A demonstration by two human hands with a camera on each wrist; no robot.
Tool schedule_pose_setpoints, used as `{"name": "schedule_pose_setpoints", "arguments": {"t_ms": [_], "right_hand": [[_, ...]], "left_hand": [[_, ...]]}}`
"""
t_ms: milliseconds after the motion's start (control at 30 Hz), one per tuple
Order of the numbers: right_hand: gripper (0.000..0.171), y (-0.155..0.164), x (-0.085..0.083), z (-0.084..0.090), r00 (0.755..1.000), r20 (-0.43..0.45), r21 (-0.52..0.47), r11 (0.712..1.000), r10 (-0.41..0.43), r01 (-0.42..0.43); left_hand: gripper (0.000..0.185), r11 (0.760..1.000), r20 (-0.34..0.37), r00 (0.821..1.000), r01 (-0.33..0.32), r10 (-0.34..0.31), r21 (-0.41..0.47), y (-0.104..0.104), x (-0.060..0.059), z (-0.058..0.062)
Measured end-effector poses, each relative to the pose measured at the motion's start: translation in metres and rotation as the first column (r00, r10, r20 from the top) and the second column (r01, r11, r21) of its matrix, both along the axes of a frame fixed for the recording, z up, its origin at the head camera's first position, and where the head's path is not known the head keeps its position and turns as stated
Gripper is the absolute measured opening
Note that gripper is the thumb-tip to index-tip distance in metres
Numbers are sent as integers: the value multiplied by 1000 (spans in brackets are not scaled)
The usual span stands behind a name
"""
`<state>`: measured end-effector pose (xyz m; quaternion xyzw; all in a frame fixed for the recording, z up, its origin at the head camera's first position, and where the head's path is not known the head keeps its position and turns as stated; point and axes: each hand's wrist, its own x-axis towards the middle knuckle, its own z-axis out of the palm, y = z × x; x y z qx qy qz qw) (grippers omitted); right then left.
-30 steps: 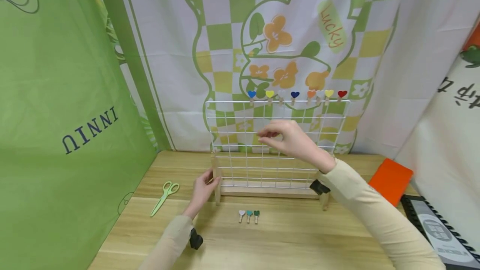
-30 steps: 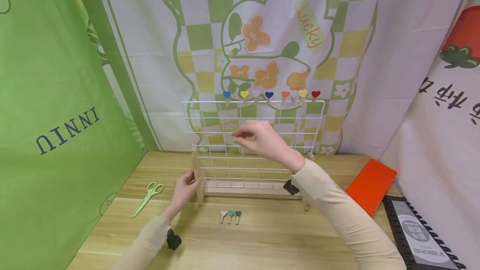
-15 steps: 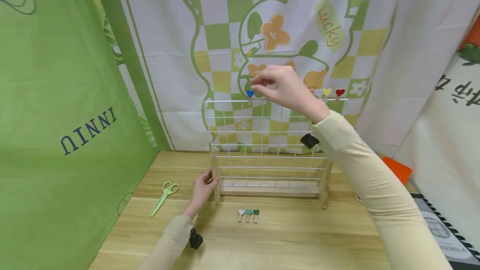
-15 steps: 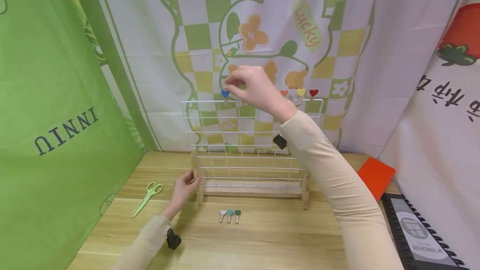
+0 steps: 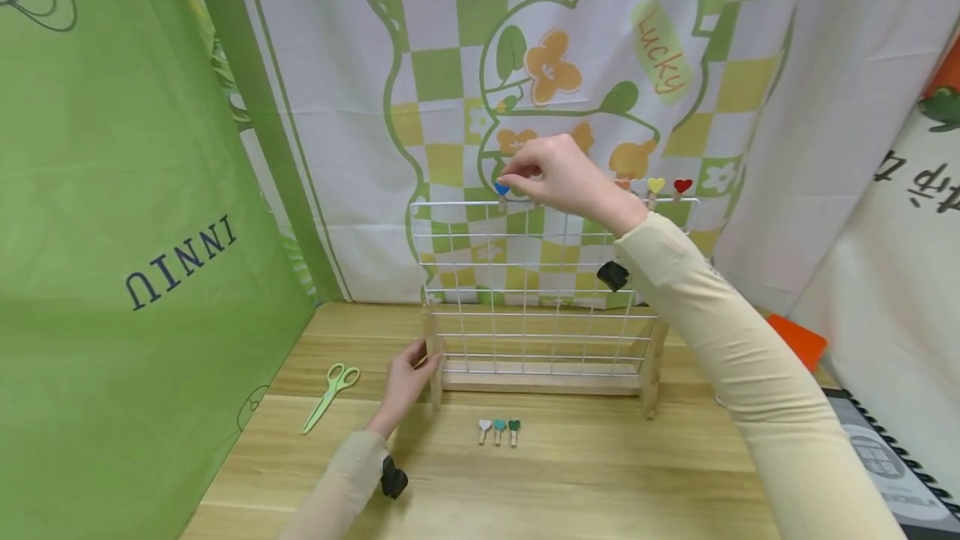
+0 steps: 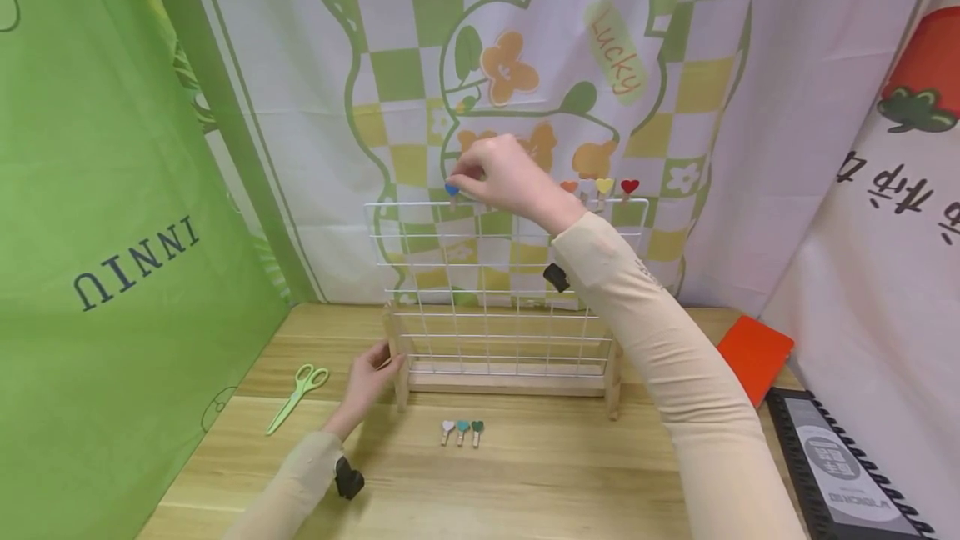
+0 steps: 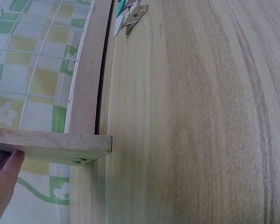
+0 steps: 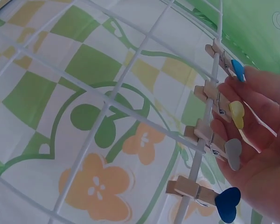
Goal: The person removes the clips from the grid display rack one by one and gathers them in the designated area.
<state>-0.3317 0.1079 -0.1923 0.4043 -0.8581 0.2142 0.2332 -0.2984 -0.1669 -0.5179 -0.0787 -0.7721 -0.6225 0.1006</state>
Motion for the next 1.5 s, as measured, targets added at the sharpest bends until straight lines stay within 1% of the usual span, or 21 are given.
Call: {"name": "schedule_pose_setpoints", "arguments": {"t_ms": [167, 300, 567, 733, 867, 1067, 1200, 1300, 1400, 1500], "right_hand": [[10, 0, 2, -1, 1000, 1, 1, 1000, 16, -16], [8, -1, 3, -1, 1000, 6, -21, 1000, 23, -23], [5, -6, 5, -2, 999, -41, -63, 998, 5, -7], [4, -8, 7, -3, 996, -88, -91, 996, 14, -22], [4, -6, 12, -2, 995, -96, -125, 991, 24, -36], [6, -2, 25, -6, 997, -70, -145, 989, 28, -37], [6, 2, 33, -14, 995, -95, -170, 984, 39, -54], [6, 4, 39, -24, 992, -114, -177, 981, 59, -79], [6, 8, 43, -41, 991, -104, -175, 980, 81, -98], [5, 11, 46, -63, 994, -74, -159, 983, 83, -94]], "left_hand": [[45, 1000, 9, 1000, 4, -4, 2, 0, -2, -3], [45, 1000, 12, 1000, 10, -10, 13, 0, -3, -4], [44, 1000, 0, 1000, 5, -5, -3, 0, 0, 0], [44, 1000, 1, 1000, 2, -2, -4, 0, -1, -1], [44, 1000, 7, 1000, 5, -5, -8, 0, -1, 0], [43, 1000, 2, 1000, 15, -15, 3, 2, 3, 6], [44, 1000, -5, 1000, 6, -6, 1, 1, 2, 4], [45, 1000, -3, 1000, -3, 3, 4, 1, 1, 1], [46, 1000, 1, 1000, -8, 8, 5, 0, -1, 0], [47, 1000, 13, 1000, -14, 14, 1, 0, -1, -1]]}}
